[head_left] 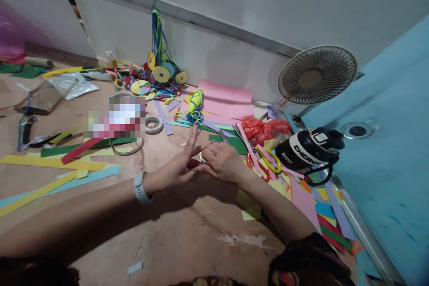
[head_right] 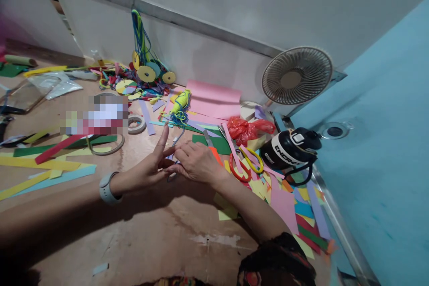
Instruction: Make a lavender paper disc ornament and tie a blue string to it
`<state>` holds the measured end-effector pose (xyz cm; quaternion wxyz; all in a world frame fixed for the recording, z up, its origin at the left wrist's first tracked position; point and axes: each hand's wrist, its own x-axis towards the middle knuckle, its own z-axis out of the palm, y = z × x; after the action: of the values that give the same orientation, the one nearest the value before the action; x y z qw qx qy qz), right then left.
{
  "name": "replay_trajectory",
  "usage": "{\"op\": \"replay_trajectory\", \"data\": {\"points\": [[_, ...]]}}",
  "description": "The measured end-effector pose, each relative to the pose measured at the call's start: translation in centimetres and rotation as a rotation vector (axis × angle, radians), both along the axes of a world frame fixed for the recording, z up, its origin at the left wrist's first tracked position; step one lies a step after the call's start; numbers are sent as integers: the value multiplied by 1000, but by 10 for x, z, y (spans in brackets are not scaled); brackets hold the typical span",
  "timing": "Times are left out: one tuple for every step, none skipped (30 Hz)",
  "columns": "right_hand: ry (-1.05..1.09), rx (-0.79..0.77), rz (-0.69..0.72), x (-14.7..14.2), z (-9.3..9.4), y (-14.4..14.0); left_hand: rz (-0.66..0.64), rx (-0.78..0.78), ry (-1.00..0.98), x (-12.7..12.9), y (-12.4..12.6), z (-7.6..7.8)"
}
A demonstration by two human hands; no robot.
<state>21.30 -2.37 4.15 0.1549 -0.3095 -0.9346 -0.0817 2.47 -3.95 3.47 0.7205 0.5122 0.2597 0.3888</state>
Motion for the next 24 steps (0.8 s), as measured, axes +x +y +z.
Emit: {"op": "replay_trajectory", "data": {"points": [[-8, 1, -5, -1, -1, -1, -5, 32, 25, 0, 1, -1], [-11, -1, -9, -2, -2, -1, -12, 64, 47, 0, 2, -2], [-12, -5, -8, -2, -3, -1, -18, 100, 62, 0, 3, -4], [-11, -10, 1, -3, -4, -2, -27, 139, 77, -1, 4, -7], [-10, -15, 13, -3, -6, -2, -45, 187, 95, -1, 5, -10], [-8, -21, 26, -4, -8, -1, -66, 248, 116, -1, 6, -13], [-7, -29, 37, -4, -9, -1, -90, 304, 142, -1, 6, -16], [-2, -38, 46, -4, -11, -1, -107, 351, 162, -1, 7, -17], [8, -49, 56, -3, -12, 0, -120, 383, 174, -1, 8, -18], [27, -60, 67, -3, -12, 0, -128, 393, 178, -1, 9, -18], [63, -67, 81, -2, -10, 0, -133, 385, 171, -2, 9, -18], [113, -73, 93, -1, -7, -1, -141, 366, 160, -2, 10, -17], [172, -81, 100, 1, -2, -1, -155, 343, 149, -3, 12, -15], [245, -85, 97, 3, 3, -3, -172, 317, 144, -4, 14, -14], [307, -110, 73, 5, 10, -4, -185, 290, 144, -5, 16, -13], [371, -136, 43, 9, 17, -6, -194, 260, 154, -7, 19, -12], [440, -167, 6, 12, 24, -7, -194, 231, 172, -8, 23, -11], [517, -213, -28, 16, 31, -9, -182, 202, 198, -10, 26, -11], [608, -252, -54, 19, 36, -11, -165, 176, 230, -12, 30, -11], [698, -297, -75, 23, 40, -12, -138, 159, 261, -13, 34, -11], [786, -337, -99, 26, 43, -13, -117, 155, 287, -15, 38, -12], [871, -364, -117, 29, 45, -13, -94, 150, 308, -17, 41, -12], [946, -383, -131, 32, 46, -13, -75, 133, 317, -18, 44, -12], [1013, -390, -143, 35, 46, -13, -76, 97, 306, -20, 47, -12]]}}
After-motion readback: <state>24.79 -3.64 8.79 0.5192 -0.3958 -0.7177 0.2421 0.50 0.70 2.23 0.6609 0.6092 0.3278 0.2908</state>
